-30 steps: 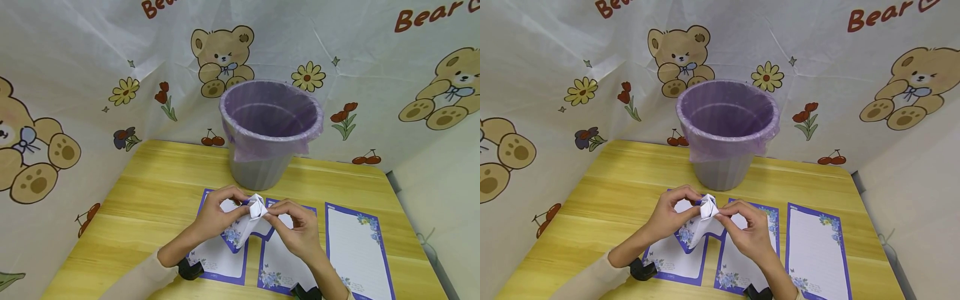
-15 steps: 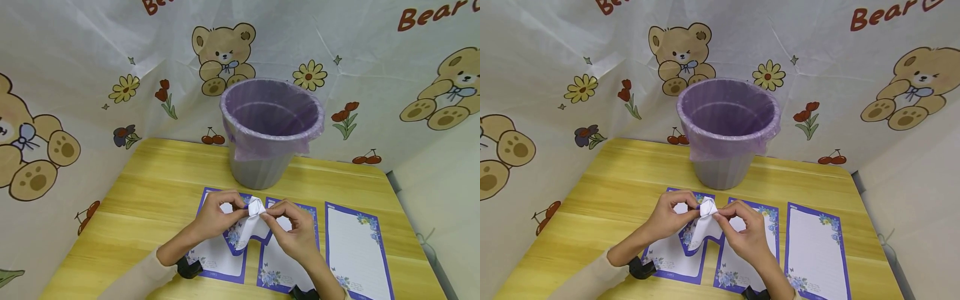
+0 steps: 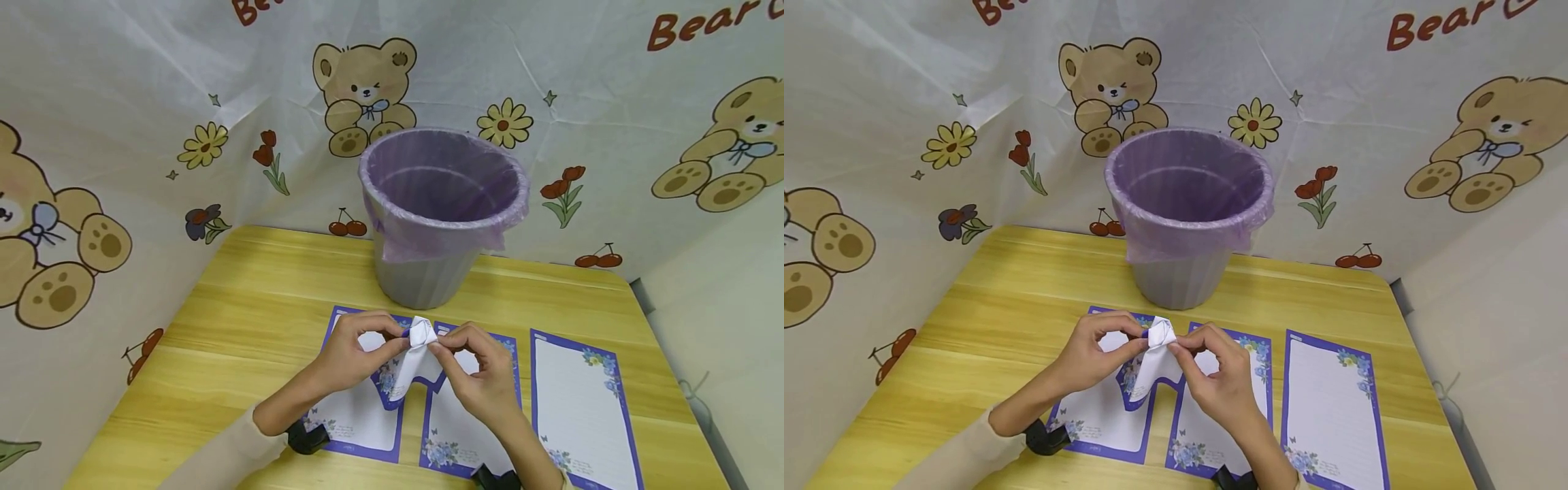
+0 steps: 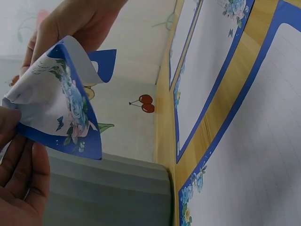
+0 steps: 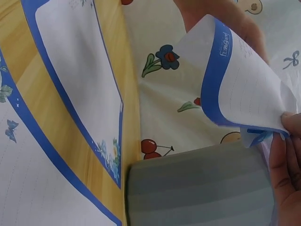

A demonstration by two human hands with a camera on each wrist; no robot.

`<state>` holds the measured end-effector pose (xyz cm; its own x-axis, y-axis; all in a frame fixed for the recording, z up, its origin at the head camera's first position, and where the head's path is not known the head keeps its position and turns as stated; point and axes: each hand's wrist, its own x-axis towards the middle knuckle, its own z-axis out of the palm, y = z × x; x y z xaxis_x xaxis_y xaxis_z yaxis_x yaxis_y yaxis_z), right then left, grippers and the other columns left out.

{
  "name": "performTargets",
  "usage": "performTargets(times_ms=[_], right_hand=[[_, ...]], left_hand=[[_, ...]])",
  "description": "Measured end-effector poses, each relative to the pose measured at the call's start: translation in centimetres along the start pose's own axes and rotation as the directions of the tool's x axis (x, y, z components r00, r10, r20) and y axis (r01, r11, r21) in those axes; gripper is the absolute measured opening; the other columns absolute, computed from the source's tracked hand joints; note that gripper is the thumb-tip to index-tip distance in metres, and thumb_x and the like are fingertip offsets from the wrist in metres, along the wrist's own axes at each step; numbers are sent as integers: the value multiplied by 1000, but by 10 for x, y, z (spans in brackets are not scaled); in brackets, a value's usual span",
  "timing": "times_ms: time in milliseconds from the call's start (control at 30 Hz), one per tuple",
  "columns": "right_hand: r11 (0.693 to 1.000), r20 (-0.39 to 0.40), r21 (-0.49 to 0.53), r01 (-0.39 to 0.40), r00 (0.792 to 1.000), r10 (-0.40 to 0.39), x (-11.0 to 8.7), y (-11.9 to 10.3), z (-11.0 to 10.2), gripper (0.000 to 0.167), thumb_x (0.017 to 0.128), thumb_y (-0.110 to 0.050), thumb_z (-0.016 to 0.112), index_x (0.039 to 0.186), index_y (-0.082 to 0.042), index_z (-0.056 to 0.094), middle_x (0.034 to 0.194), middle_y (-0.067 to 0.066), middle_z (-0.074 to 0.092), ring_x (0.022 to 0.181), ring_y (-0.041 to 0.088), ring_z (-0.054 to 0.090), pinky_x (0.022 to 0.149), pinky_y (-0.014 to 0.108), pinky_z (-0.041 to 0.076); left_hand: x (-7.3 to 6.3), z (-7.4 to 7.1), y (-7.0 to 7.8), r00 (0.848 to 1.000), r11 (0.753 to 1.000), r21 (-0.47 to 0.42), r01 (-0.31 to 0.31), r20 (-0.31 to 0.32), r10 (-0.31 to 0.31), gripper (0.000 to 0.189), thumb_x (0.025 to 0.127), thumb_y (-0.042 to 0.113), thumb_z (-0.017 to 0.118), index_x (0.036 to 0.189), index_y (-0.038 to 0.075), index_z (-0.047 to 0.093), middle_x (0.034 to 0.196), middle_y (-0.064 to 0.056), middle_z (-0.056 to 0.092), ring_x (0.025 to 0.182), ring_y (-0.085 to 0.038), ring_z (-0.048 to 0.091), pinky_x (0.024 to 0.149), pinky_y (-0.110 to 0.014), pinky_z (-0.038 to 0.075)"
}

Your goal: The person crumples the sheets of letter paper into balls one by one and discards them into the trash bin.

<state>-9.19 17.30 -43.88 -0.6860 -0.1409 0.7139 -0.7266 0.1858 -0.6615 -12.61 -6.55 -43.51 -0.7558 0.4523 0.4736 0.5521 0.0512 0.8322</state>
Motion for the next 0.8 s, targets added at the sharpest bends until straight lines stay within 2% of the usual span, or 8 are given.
performTargets(times_ms=[133, 200, 367, 433, 567, 800], right_hand=[[1000, -14, -21, -18, 1000, 18, -1, 1, 0, 29, 79, 22, 80, 95, -2, 74, 88, 11, 74, 77, 10, 68, 73, 15, 60], [1000, -14, -24, -18, 1000, 18, -1, 1, 0, 30, 79, 23, 80, 95, -3, 74, 87, 10, 74, 77, 10, 69, 73, 16, 60], [999, -7, -47, -15, 1000, 15, -3, 3, -1, 20, 85, 13, 82, 94, -3, 75, 87, 8, 74, 77, 10, 69, 73, 15, 60], [999, -9, -51, -19, 1000, 18, -3, 3, -1, 14, 88, 8, 83, 94, -2, 75, 88, 8, 75, 77, 10, 69, 73, 15, 60], [999, -14, -34, -33, 999, 32, -5, 4, -1, 11, 90, 6, 82, 94, -1, 75, 88, 9, 75, 78, 10, 69, 72, 15, 60], [999, -9, -3, -47, 999, 47, -6, 3, 0, 22, 83, 17, 81, 95, -1, 75, 87, 11, 75, 78, 11, 71, 72, 16, 61]], left_hand=[[-1, -1, 0, 1000, 1000, 4, -14, 15, 13, 13, 100, 6, 73, 106, 14, 81, 100, -2, 79, 91, -11, 73, 83, -30, 65], [-2, -1, 1, 1000, 1000, 12, -9, 20, 9, 12, 98, 8, 77, 108, 14, 80, 101, -2, 79, 92, -12, 73, 85, -30, 65], [-4, 1, 3, 1000, 998, 59, 7, 25, -8, 28, 86, 18, 93, 109, 17, 78, 102, -4, 80, 95, -15, 74, 89, -29, 65], [-5, 2, 4, 1000, 997, 72, 11, 28, -13, 32, 83, 20, 95, 110, 17, 77, 103, -3, 80, 95, -18, 74, 89, -29, 64], [-5, 3, 5, 999, 996, 86, 28, 32, -31, 30, 86, 22, 93, 111, 18, 77, 104, 0, 78, 95, -18, 74, 89, -29, 64], [-6, 4, 5, 999, 993, 110, 32, 21, -34, 19, 92, 20, 88, 107, 18, 78, 99, 3, 77, 91, -6, 69, 85, -27, 64]])
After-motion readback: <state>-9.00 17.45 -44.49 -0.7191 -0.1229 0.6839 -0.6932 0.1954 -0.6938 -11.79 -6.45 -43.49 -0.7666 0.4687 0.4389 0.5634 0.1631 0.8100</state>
